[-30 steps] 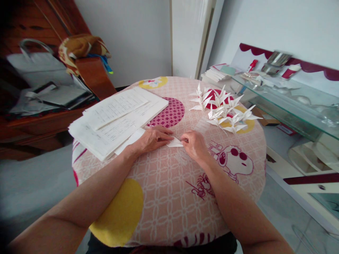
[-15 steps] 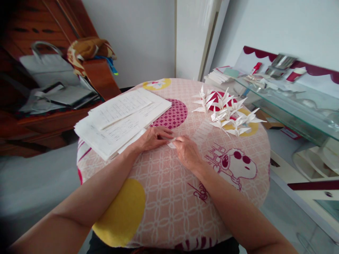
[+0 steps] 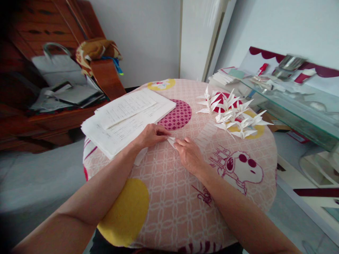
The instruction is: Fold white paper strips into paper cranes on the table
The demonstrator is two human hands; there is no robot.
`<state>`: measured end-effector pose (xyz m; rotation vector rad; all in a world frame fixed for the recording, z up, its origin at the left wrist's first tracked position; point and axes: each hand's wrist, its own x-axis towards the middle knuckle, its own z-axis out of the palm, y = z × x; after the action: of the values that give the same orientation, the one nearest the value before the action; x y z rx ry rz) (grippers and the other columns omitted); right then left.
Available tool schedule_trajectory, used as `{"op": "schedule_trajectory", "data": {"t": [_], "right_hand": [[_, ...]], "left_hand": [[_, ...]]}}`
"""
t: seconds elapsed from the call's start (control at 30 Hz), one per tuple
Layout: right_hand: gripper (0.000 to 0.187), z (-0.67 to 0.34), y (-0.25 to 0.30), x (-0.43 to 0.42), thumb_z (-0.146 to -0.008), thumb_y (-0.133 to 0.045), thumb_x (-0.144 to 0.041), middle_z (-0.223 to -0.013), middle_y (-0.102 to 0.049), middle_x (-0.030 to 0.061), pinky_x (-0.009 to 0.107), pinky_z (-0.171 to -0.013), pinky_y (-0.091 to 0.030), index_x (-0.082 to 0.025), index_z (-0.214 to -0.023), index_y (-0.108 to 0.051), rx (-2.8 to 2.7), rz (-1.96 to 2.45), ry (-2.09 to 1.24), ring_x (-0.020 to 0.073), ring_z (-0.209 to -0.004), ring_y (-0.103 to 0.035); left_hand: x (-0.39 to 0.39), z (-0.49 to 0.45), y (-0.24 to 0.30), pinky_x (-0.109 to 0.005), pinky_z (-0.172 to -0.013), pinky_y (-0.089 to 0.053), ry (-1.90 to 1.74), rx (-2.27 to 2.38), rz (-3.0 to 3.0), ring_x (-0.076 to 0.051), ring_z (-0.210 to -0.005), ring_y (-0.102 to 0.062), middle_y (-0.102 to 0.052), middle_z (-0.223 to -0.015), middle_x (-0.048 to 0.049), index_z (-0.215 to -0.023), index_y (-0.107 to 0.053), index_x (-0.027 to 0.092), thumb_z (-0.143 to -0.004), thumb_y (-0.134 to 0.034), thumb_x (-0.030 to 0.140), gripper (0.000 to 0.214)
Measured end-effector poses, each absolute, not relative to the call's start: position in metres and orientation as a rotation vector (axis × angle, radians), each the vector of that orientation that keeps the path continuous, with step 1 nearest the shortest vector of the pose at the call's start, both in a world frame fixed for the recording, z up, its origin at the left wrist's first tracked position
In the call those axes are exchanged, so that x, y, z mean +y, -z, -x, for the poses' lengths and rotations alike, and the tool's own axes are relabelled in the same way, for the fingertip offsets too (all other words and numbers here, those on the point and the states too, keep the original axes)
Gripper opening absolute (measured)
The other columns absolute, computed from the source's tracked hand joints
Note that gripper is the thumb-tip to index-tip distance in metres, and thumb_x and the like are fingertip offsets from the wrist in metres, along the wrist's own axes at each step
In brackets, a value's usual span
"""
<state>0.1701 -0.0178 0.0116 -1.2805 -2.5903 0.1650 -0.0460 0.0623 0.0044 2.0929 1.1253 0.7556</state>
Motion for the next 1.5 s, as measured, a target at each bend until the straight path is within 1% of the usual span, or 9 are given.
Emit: {"op": "schedule_trajectory", "data": {"t": [0.1,0.27,0.47,0.67,0.87,1.07,1.13,1.3,1.5], "right_hand": [[0.037,-0.171,-0.010,-0.018,-0.099,-0.040,-0.010,-0.129,-0.069,0.0108,0.036,-0.089,-0.045,-0.014,-0.117,-0.072,-2.592,1.254,-0.160,0.0238,-0.098,-0.054],[0.041,-0.172,-0.006,-0.018,-0.100,-0.038,-0.011,-0.136,-0.066,0.0118,0.037,-0.090,-0.046,-0.013,-0.125,-0.069,-2.589,1.192,-0.114,0.0244,-0.097,-0.053],[0.044,-0.170,-0.003,-0.017,-0.097,-0.039,-0.007,-0.139,-0.064,0.0115,0.037,-0.086,-0.045,-0.014,-0.131,-0.066,-2.621,1.177,-0.062,0.0242,-0.094,-0.052],[0.044,-0.168,-0.002,-0.017,-0.098,-0.038,-0.008,-0.141,-0.062,0.0132,0.037,-0.083,-0.044,-0.014,-0.133,-0.064,-2.651,1.177,-0.031,0.0243,-0.094,-0.052],[0.047,-0.164,-0.005,-0.018,-0.098,-0.037,-0.009,-0.144,-0.059,0.0148,0.041,-0.085,-0.046,-0.012,-0.139,-0.059,-2.687,1.185,-0.024,0.0266,-0.098,-0.052],[0.051,-0.158,-0.013,-0.019,-0.097,-0.036,-0.006,-0.152,-0.052,0.0143,0.042,-0.087,-0.046,-0.013,-0.144,-0.053,-2.739,1.240,-0.009,0.0290,-0.108,-0.051],[0.052,-0.156,-0.014,-0.019,-0.097,-0.035,-0.007,-0.153,-0.050,0.0142,0.043,-0.088,-0.046,-0.012,-0.146,-0.051,-2.744,1.256,-0.008,0.0296,-0.109,-0.051],[0.054,-0.154,-0.013,-0.018,-0.097,-0.034,-0.007,-0.147,-0.056,0.0150,0.043,-0.088,-0.045,-0.011,-0.149,-0.048,-2.732,1.262,-0.033,0.0302,-0.108,-0.050],[0.048,-0.162,-0.011,-0.016,-0.097,-0.037,-0.009,-0.143,-0.059,0.0141,0.040,-0.085,-0.046,-0.011,-0.141,-0.057,-2.677,1.198,-0.100,0.0269,-0.100,-0.051]], "left_hand": [[0.059,0.044,-0.008,-0.020,-0.061,-0.048,-0.692,1.166,-2.098,-0.012,-0.065,-0.065,-0.076,-0.075,-0.0004,-0.087,-0.080,0.017,-0.077,-0.065,0.017,0.018],[0.059,0.041,-0.008,-0.019,-0.058,-0.046,-0.701,1.274,-2.130,-0.011,-0.062,-0.063,-0.072,-0.068,0.0008,-0.082,-0.078,0.016,-0.070,-0.061,0.010,0.021],[0.059,0.041,-0.008,-0.018,-0.057,-0.044,-0.690,1.367,-2.114,-0.011,-0.060,-0.062,-0.070,-0.064,0.0018,-0.079,-0.078,0.016,-0.066,-0.060,0.010,0.023],[0.058,0.041,-0.013,-0.019,-0.057,-0.044,-0.667,1.416,-2.089,-0.012,-0.061,-0.061,-0.070,-0.064,0.0011,-0.081,-0.079,0.015,-0.067,-0.059,0.011,0.025],[0.055,0.039,-0.018,-0.020,-0.061,-0.046,-0.682,1.442,-2.095,-0.011,-0.061,-0.059,-0.070,-0.065,0.0021,-0.088,-0.080,0.017,-0.076,-0.059,0.017,0.024],[0.053,0.039,-0.021,-0.022,-0.064,-0.048,-0.640,1.458,-2.116,-0.012,-0.062,-0.060,-0.069,-0.065,0.0019,-0.093,-0.079,0.017,-0.078,-0.056,0.017,0.028],[0.054,0.038,-0.020,-0.022,-0.064,-0.048,-0.622,1.451,-2.113,-0.012,-0.063,-0.060,-0.070,-0.068,0.0013,-0.096,-0.078,0.017,-0.077,-0.059,0.019,0.027],[0.055,0.032,-0.013,-0.023,-0.062,-0.046,-0.605,1.475,-2.168,-0.013,-0.062,-0.059,-0.071,-0.071,0.0001,-0.096,-0.077,0.016,-0.077,-0.064,0.028,0.025],[0.055,0.033,-0.008,-0.022,-0.062,-0.046,-0.615,1.478,-2.179,-0.013,-0.064,-0.060,-0.072,-0.074,-0.0002,-0.097,-0.075,0.016,-0.073,-0.061,0.019,0.028]]}}
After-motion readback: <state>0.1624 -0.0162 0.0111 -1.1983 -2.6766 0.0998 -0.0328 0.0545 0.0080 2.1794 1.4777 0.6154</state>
